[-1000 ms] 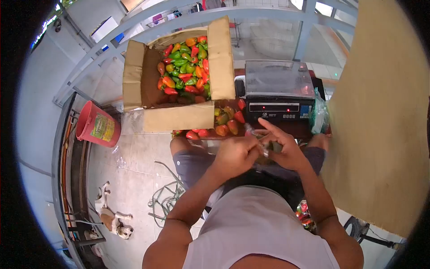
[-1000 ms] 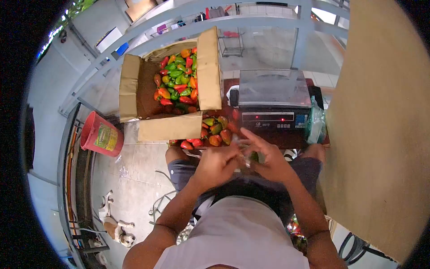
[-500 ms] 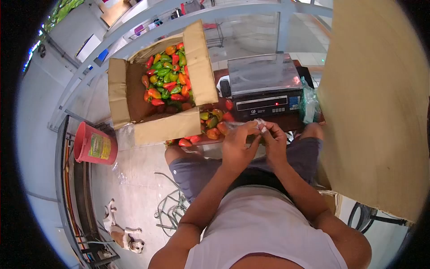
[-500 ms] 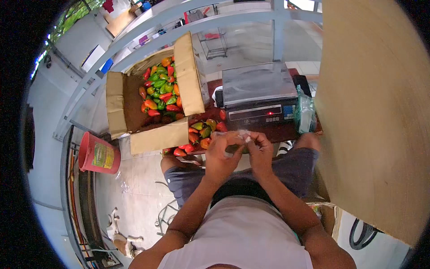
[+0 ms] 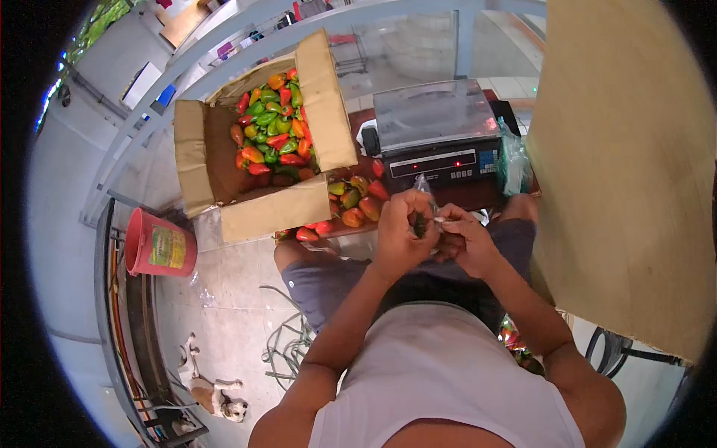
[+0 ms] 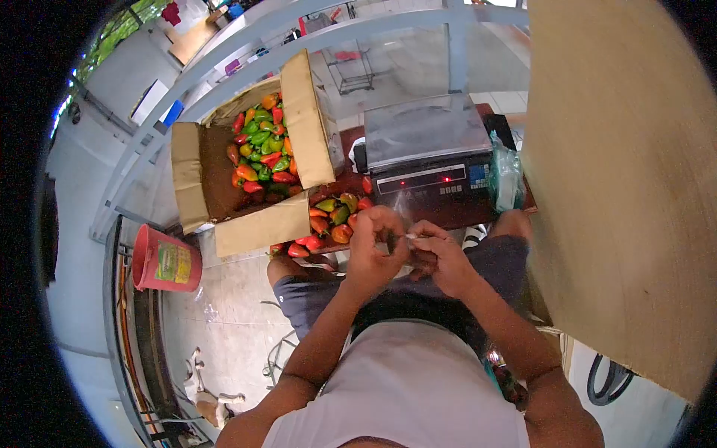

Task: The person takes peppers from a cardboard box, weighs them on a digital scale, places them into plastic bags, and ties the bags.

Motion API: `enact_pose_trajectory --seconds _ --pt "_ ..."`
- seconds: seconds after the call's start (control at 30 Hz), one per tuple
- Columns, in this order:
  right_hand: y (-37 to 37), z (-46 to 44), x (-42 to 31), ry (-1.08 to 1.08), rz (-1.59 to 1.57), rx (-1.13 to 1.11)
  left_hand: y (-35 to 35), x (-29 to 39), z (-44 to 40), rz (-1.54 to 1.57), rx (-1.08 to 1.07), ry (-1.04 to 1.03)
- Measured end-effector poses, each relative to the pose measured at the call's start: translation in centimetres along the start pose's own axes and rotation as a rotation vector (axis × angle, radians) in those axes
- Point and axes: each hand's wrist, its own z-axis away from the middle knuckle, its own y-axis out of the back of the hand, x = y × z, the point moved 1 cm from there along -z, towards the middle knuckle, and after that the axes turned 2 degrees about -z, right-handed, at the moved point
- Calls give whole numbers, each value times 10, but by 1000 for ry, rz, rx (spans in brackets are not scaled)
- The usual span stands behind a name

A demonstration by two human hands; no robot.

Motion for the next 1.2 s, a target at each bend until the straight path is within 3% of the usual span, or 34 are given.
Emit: enact_pose_trajectory --seconds 0.1,0.13,0.23,0.3,0.37,0.43,0.53,0.57,0.67,0.77,0.8,0.83,0.87,0.9,0.93,1.0,1.03,1.1,1.13,1.17,1.2 --pt "2 5 -4 -57 133 118 1 15 2 -106 -74 -134" --pt "3 8 -1 60 278 104 0 19 6 -164 -87 -194" --pt "0 16 5 379 728 76 -3 0 17 205 -100 99" --pt "-12 25 3 560 1045 79 -1 -1 21 96 -51 49" --pt "-24 35 -3 619 1033 -4 -3 -6 18 138 53 71" --pt "-27 54 -7 540 952 -64 -9 -9 24 332 209 204" --pt "-1 66 -8 899 978 112 -28 10 26 1269 -140 864" --pt "14 72 -15 930 804 202 -41 10 28 1038 -293 882" --pt "88 119 -10 440 470 349 -66 22 39 983 -831 691" --pt "217 232 70 220 -298 379 -49 16 11 554 -783 382" --pt "242 269 89 139 -393 419 -30 11 -7 420 -625 269" --pt "256 304 101 26 -417 465 -4 7 -26 272 -475 157" --pt "264 333 110 -93 -388 496 30 -1 -40 236 -391 290" --pt "271 350 116 -186 -350 522 60 -5 -57 381 -127 308" --pt "276 368 123 -267 -314 539 101 -16 -77 122 31 152" --pt "290 373 130 -323 -210 728 180 -68 -113 0 278 53" --pt "303 370 134 -321 -145 827 206 -91 -125 -62 435 154" --pt "325 357 140 -270 34 994 264 -178 -133 -119 408 374" --pt "336 351 144 -238 132 1060 294 -239 -128 -304 338 399" --pt "343 345 146 -202 230 1117 331 -308 -122 -784 217 551" --pt "352 341 150 -170 342 1164 333 -322 -121 -881 130 623"
